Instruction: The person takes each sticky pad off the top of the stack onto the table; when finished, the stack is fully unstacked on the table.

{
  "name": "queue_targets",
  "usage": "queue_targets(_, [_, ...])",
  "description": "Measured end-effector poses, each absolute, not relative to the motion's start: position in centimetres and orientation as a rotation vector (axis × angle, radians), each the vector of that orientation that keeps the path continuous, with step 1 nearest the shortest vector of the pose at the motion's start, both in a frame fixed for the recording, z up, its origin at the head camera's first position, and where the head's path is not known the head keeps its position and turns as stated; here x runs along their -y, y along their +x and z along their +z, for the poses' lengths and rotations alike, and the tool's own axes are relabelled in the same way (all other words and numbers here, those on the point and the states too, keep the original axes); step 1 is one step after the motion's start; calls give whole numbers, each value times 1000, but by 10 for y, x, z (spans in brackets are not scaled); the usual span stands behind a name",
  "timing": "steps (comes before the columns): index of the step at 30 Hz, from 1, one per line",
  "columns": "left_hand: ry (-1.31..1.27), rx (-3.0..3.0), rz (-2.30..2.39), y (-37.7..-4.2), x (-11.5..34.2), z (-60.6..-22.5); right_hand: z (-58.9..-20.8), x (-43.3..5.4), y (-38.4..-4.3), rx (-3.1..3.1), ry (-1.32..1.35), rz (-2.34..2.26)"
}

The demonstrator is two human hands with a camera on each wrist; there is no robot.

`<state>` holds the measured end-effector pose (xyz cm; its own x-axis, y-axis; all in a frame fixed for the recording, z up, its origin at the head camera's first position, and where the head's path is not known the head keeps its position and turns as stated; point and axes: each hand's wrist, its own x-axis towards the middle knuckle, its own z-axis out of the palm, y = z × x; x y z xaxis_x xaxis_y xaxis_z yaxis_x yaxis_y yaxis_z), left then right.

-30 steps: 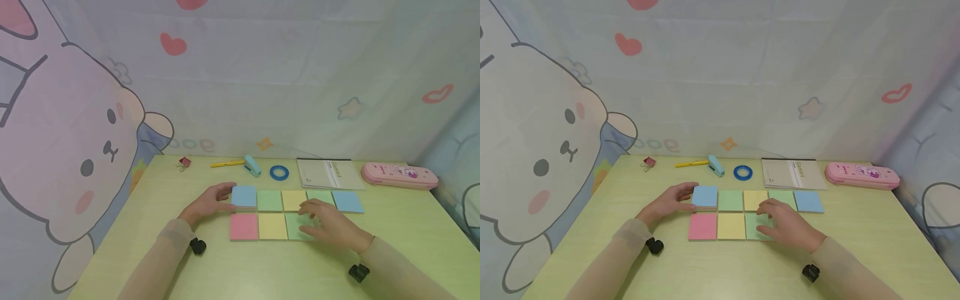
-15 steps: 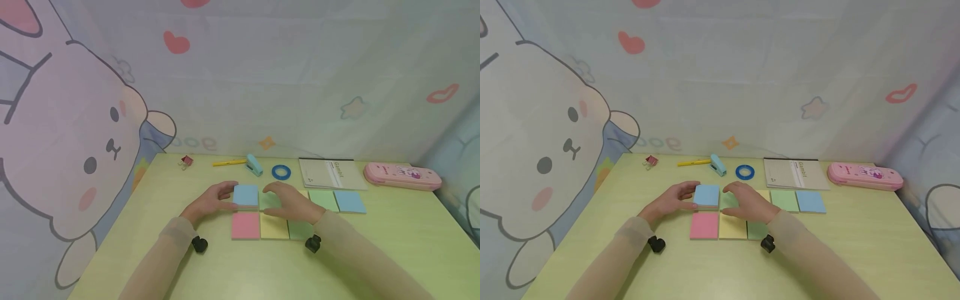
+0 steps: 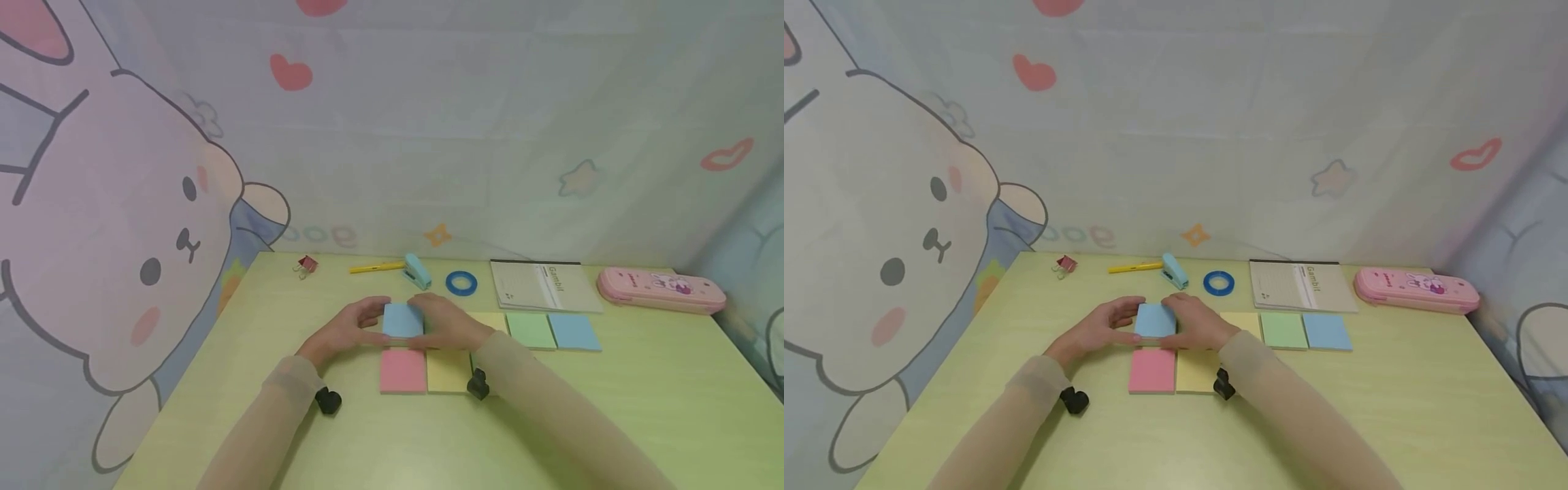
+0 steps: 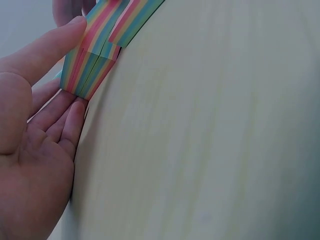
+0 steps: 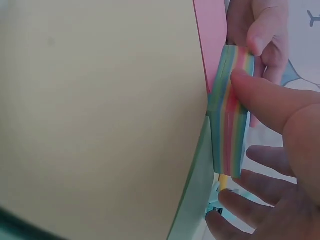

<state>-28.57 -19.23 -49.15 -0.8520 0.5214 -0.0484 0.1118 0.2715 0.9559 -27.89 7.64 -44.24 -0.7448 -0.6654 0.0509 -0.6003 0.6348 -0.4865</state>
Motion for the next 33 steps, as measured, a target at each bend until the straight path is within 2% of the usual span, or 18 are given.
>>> queue_targets(10, [572, -2204, 1592, -286, 189, -493, -447, -75, -284, -2752, -1080, -705])
queue_targets(18, [541, -2196, 1591, -283, 190, -491, -456, -93, -282, -2834, -1124, -701])
queue_targets(33, [505, -2212, 1586, -281, 191, -489, -450, -188, -234, -2840, -989, -1000])
